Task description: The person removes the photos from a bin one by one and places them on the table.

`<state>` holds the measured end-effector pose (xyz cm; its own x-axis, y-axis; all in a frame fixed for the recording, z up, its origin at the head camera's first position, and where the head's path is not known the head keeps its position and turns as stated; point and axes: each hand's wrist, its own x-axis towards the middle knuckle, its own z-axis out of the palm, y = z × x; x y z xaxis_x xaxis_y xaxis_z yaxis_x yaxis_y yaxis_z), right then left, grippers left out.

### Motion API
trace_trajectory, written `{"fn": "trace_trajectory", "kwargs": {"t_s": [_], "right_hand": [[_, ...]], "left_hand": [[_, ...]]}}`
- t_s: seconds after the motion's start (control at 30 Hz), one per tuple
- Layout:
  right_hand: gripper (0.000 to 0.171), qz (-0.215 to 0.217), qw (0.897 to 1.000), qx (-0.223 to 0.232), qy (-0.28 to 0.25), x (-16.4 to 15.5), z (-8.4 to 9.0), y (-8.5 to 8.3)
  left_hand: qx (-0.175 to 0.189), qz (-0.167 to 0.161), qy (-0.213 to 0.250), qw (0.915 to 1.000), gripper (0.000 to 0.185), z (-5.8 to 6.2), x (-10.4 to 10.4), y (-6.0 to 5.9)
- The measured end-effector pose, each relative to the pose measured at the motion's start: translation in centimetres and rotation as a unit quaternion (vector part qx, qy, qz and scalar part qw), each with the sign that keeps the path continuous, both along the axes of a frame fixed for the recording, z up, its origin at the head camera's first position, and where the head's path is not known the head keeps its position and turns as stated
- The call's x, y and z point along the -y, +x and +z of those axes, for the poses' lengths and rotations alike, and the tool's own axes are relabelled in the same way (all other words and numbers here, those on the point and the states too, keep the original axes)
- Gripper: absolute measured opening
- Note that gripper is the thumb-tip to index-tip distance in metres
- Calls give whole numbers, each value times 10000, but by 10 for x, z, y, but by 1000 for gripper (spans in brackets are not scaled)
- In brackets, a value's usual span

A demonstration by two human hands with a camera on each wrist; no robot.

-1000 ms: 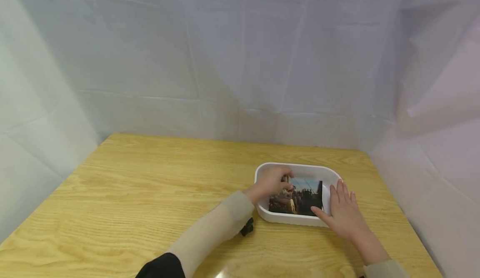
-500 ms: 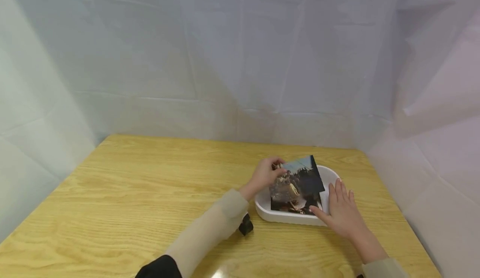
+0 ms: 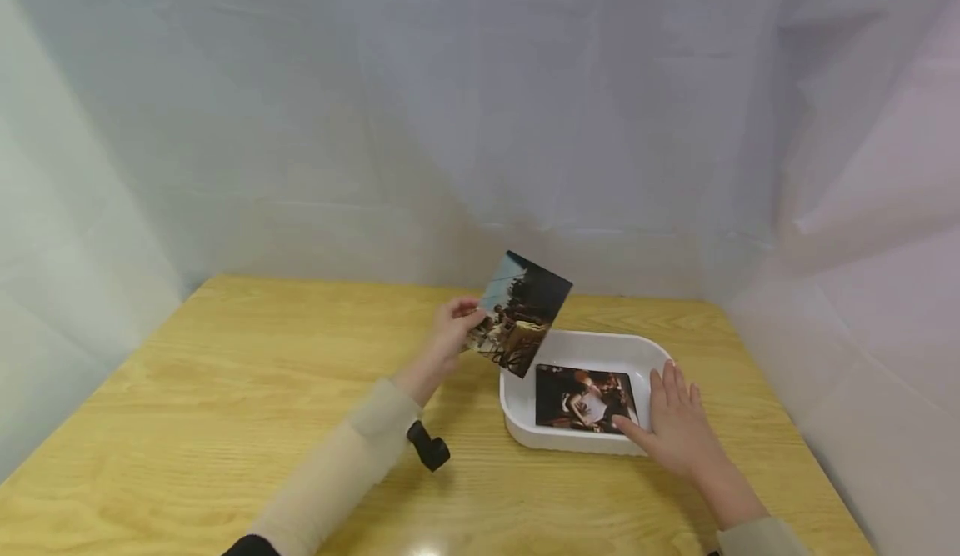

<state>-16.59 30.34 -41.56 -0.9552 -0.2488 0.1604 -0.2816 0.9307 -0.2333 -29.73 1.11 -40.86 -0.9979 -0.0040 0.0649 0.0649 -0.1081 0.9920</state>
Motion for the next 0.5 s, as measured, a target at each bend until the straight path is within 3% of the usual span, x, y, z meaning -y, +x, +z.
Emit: {"fn": "trace_trajectory", "kwargs": {"t_s": [0.07,0.3,0.5], "right_hand": [[87,-10,10000,-17,36,1,-1,0],[87,6,10000,-64,61,1,0,-1],[86,9,10000,-48,67,-1,1,-1]], "left_hand": [[717,16,96,9974,24,22,22,21],[1342,96,624,9889,19,12,73,27],[1587,75,-92,9873,23,3,94,29]]}}
